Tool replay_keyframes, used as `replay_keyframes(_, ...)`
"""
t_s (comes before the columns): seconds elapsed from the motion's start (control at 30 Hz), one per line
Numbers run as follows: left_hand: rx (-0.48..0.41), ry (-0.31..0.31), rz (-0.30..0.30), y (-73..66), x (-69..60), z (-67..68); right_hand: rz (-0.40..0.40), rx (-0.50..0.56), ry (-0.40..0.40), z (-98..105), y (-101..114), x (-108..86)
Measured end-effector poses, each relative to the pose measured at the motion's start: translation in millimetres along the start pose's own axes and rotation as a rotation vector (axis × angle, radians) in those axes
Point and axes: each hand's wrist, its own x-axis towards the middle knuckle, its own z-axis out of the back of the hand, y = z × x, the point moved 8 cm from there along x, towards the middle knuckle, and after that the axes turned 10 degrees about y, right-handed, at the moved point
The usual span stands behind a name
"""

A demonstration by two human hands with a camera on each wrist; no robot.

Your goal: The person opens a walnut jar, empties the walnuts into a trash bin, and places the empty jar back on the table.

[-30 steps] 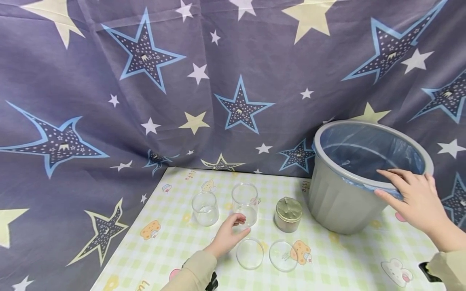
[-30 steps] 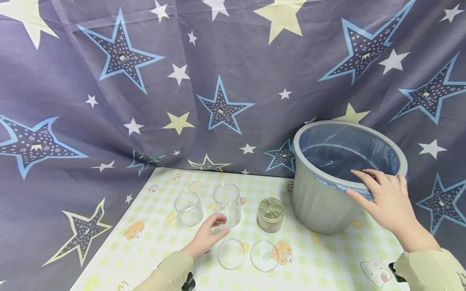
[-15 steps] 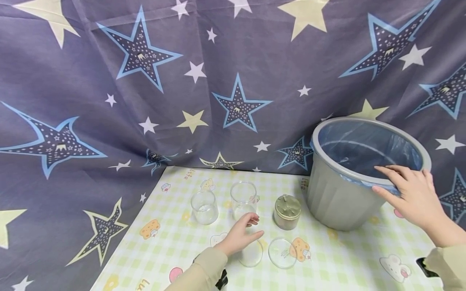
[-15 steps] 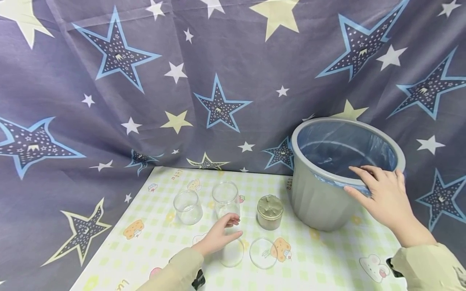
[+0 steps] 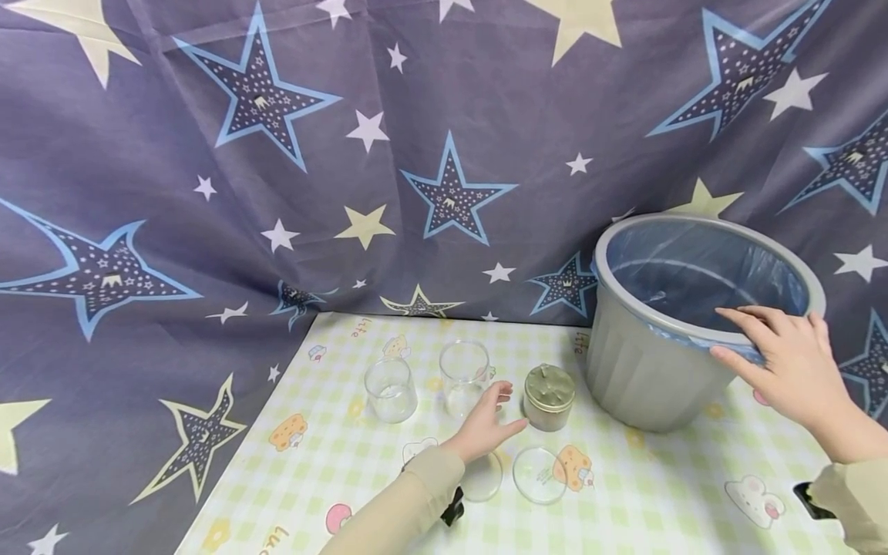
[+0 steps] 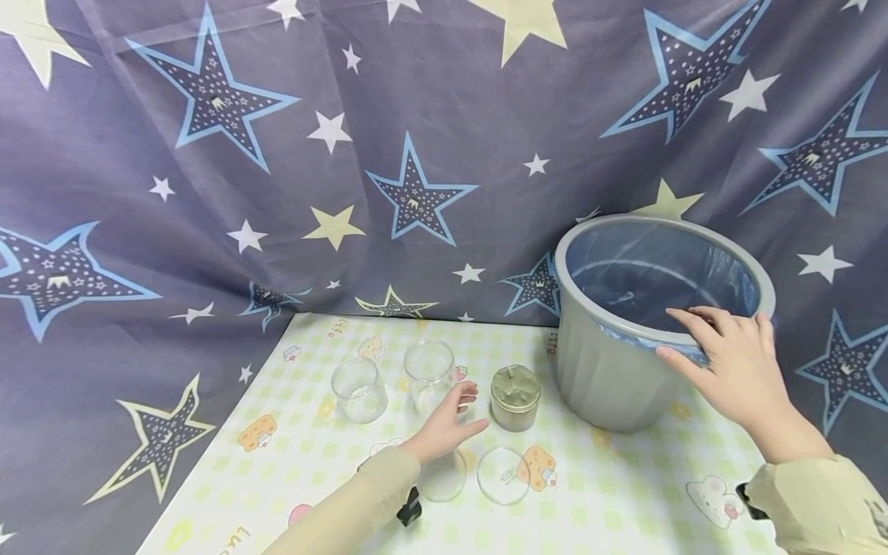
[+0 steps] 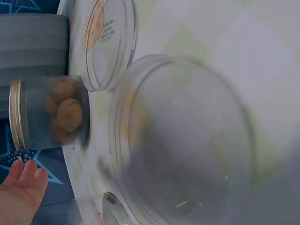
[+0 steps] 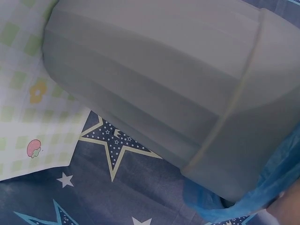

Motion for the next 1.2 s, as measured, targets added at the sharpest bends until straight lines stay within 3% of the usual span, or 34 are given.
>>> replay_keyframes(0.3, -0.024, -0.029, 0.064, 7.0, 20.8, -5.4, -0.006, -0.01, -0.008, 1, -1, 0.1)
replay_keyframes(0.5, -0.013, -0.014, 0.128, 17.7, 33.2, -8.6, -0.003, -0.009, -0.009, 1, -2, 0.2)
replay_keyframes(0.87, -0.066, -0.021, 0.141, 26.1, 44.9, -14.6, -0.013, -0.025, -0.007, -1, 0, 0.5)
replay_keyframes(1.2, -0.034, -0.017, 0.177, 32.2, 55.0, -21.9, -0.014, -0.024, -0.013, -2, -2, 0.1)
